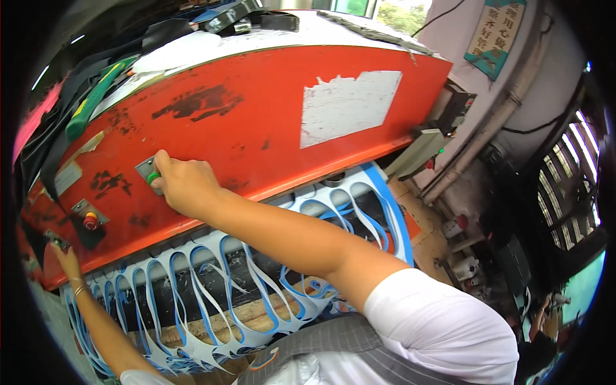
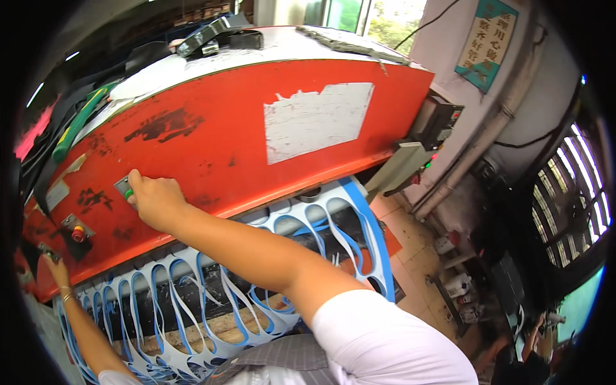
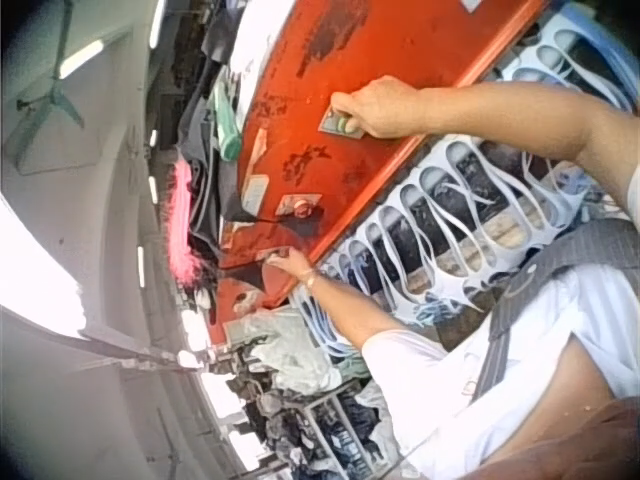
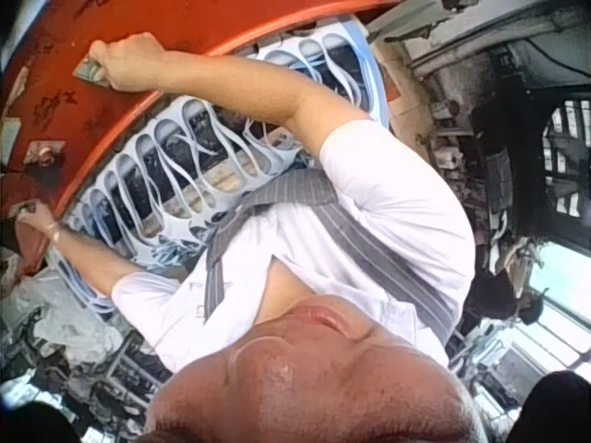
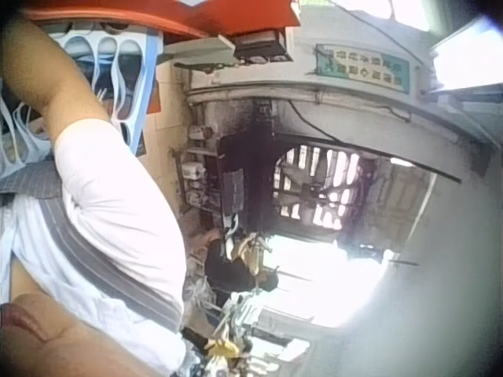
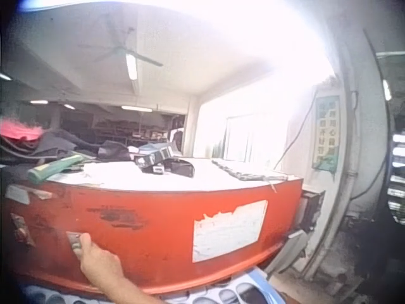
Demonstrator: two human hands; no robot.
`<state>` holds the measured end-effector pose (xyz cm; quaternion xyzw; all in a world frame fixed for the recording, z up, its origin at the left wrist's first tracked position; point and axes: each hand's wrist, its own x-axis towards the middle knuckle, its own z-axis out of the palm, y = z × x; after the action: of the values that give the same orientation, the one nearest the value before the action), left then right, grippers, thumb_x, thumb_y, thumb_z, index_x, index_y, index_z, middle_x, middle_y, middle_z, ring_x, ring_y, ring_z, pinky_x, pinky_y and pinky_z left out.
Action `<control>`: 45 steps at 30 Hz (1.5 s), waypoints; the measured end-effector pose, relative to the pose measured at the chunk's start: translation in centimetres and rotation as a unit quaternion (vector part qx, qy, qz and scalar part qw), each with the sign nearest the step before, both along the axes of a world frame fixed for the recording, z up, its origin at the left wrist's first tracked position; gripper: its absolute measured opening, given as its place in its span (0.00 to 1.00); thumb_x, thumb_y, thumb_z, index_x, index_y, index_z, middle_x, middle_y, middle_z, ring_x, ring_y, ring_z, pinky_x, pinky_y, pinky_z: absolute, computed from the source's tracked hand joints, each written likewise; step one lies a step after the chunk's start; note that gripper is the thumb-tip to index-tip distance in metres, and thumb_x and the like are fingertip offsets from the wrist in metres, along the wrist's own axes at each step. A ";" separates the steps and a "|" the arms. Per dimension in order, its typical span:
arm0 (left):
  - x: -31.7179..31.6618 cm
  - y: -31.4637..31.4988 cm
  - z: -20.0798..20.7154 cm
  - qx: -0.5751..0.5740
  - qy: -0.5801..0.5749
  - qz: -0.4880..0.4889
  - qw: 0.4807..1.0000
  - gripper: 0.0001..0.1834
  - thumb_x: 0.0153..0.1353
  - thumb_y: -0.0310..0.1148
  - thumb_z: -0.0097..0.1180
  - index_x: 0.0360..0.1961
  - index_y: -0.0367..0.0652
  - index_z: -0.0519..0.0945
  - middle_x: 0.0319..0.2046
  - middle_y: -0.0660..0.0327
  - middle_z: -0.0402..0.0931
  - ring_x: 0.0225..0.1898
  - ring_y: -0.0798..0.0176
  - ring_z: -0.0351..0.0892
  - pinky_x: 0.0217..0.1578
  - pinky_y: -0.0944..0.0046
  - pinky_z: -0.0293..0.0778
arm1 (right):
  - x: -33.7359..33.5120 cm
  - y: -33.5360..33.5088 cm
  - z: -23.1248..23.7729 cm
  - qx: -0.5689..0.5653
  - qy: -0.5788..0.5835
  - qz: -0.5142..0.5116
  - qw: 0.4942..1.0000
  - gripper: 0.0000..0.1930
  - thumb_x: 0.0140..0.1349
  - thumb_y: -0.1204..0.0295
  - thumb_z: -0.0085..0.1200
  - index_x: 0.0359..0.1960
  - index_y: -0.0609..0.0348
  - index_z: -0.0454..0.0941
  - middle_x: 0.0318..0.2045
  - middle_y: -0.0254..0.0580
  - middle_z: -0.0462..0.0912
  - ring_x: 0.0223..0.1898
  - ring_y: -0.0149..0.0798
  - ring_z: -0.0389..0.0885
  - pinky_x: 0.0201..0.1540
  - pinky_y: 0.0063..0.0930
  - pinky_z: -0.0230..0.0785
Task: Using a metal mold and a hydraulic press to cut out shoe insoles from a large sheet of material.
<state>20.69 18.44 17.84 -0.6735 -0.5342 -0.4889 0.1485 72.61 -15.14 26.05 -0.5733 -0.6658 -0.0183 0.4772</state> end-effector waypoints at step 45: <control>60.9 -65.7 -9.7 -0.231 0.124 -0.524 0.810 0.12 0.51 0.34 0.65 0.37 0.44 0.82 0.37 0.58 0.79 0.41 0.52 0.79 0.41 0.59 0.75 | 26.8 -41.3 -20.4 -0.163 -0.125 0.073 0.976 0.12 0.51 0.68 0.62 0.36 0.59 0.78 0.36 0.44 0.77 0.44 0.49 0.75 0.47 0.41 0.69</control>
<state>81.57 -47.25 8.18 -0.9205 -0.1742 -0.2670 -0.2258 99.36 -56.45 5.69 -0.5868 -0.7541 0.0535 0.2902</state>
